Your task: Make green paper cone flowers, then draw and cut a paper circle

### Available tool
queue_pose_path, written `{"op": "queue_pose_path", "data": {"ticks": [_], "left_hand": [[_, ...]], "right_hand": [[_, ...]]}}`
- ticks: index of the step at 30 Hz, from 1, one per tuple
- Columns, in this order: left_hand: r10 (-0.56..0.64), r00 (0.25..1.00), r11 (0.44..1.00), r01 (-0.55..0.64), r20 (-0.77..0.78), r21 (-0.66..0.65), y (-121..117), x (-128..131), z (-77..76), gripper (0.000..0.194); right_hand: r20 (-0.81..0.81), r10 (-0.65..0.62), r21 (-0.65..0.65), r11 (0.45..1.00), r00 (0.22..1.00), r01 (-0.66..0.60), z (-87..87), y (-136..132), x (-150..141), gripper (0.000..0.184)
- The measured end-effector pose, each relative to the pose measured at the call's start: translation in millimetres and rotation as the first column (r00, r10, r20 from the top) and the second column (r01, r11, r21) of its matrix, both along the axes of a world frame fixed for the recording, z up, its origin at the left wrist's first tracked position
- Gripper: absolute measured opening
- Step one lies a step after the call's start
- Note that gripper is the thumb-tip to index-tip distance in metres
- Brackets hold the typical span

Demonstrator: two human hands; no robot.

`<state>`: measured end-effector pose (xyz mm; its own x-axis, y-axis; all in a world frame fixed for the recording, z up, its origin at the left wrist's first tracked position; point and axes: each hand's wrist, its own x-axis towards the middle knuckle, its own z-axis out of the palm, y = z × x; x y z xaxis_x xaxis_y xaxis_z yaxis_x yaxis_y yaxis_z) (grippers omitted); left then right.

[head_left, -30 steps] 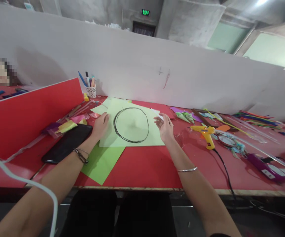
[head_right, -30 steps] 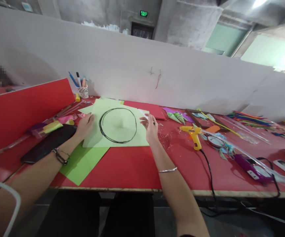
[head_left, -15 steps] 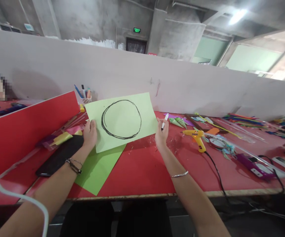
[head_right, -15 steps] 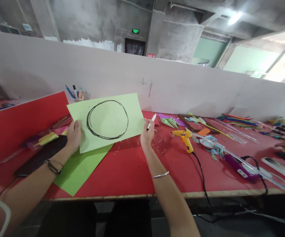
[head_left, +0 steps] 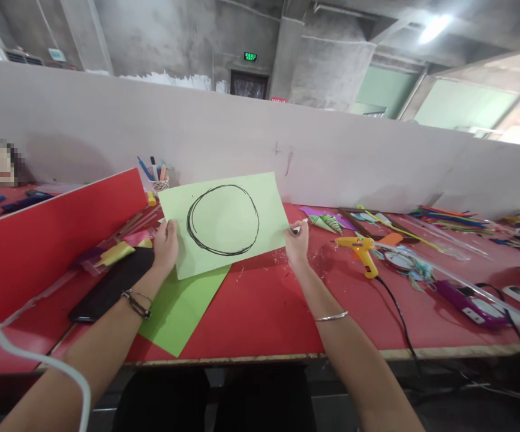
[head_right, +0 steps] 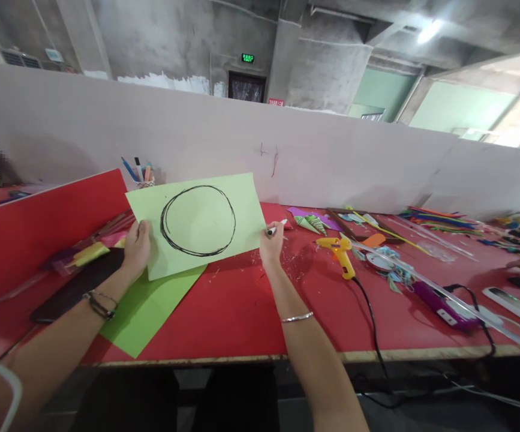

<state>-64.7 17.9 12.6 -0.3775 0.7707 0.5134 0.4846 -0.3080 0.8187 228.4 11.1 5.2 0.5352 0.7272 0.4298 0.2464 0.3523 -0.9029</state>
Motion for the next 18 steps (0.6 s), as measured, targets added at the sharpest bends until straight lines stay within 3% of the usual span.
{"op": "queue_pose_path", "data": {"ticks": [8, 12, 18], "left_hand": [[-0.071, 0.973, 0.987, 0.1, 0.219, -0.125, 11.9, -1.5, -8.4, 0.036], [-0.065, 0.993, 0.964, 0.088, 0.098, -0.252, 13.9, -3.7, -9.0, 0.036], [-0.261, 0.965, 0.928, 0.248, -0.011, -0.276, 11.7, -0.3, -7.9, 0.032]], "right_hand": [[-0.149, -0.007, 0.006, 1.0, 0.989, 0.008, -9.5, 7.4, 4.7, 0.021], [-0.163, -0.021, -0.001, 1.0, 0.986, 0.022, -12.8, 7.6, 4.0, 0.022], [-0.196, -0.042, 0.001, 0.999, 0.98, 0.043, -15.5, 8.7, -0.5, 0.023]]}}
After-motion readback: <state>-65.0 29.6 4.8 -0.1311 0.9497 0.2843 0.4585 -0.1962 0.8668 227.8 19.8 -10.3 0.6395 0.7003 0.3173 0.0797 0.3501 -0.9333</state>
